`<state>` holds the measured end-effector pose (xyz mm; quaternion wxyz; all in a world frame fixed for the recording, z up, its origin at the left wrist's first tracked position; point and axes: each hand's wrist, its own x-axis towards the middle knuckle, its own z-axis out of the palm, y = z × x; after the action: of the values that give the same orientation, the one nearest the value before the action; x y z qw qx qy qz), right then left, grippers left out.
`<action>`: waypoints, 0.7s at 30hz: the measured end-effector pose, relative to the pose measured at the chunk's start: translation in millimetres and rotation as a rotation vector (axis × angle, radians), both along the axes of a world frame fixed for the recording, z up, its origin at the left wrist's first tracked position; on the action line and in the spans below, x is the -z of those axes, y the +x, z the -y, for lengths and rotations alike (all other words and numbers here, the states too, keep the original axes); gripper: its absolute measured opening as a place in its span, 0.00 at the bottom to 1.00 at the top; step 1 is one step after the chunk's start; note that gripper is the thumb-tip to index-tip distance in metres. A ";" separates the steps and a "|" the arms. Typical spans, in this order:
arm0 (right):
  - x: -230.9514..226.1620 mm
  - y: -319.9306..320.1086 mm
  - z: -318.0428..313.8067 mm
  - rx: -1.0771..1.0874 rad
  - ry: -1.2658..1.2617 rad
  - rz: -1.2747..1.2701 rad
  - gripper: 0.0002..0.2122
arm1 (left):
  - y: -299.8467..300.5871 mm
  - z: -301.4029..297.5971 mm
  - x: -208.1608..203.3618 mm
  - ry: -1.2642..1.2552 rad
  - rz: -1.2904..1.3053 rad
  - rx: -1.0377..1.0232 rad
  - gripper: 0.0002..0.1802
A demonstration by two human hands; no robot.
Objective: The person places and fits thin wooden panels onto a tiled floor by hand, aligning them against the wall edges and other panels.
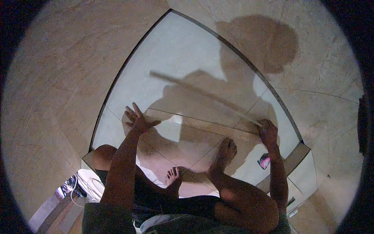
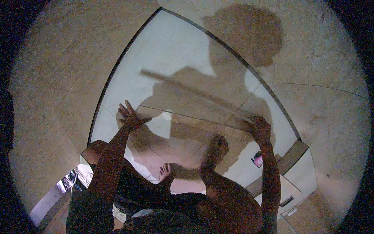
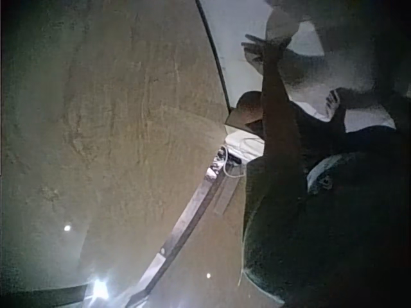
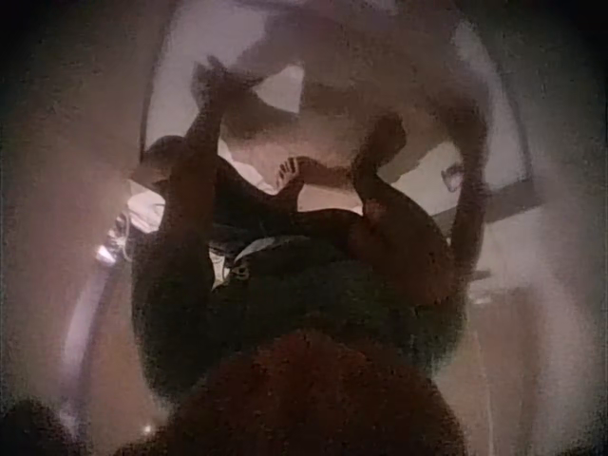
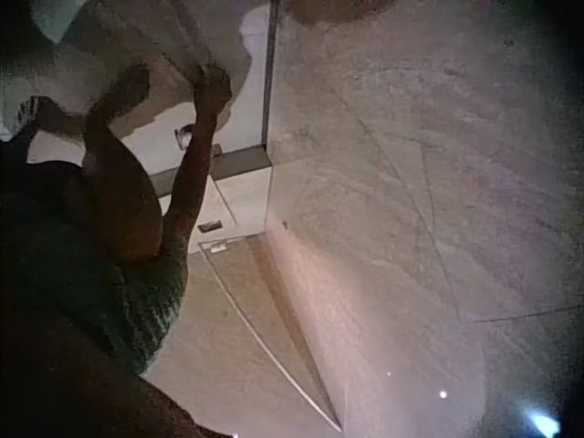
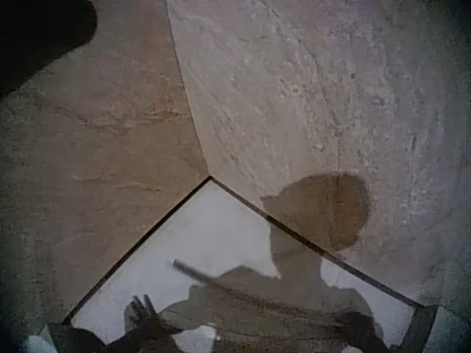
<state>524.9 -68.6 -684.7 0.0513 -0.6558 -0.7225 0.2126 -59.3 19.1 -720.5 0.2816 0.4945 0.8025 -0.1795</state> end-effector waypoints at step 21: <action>23.8 -13.0 -141.1 0.338 0.184 0.028 0.18 | -0.9 -4.4 15.9 0.015 -0.020 0.040 0.91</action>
<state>511.9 72.5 -708.4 0.1362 -0.7632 -0.6192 0.1249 -60.1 23.5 -736.4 0.2664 0.5107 0.7965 -0.1840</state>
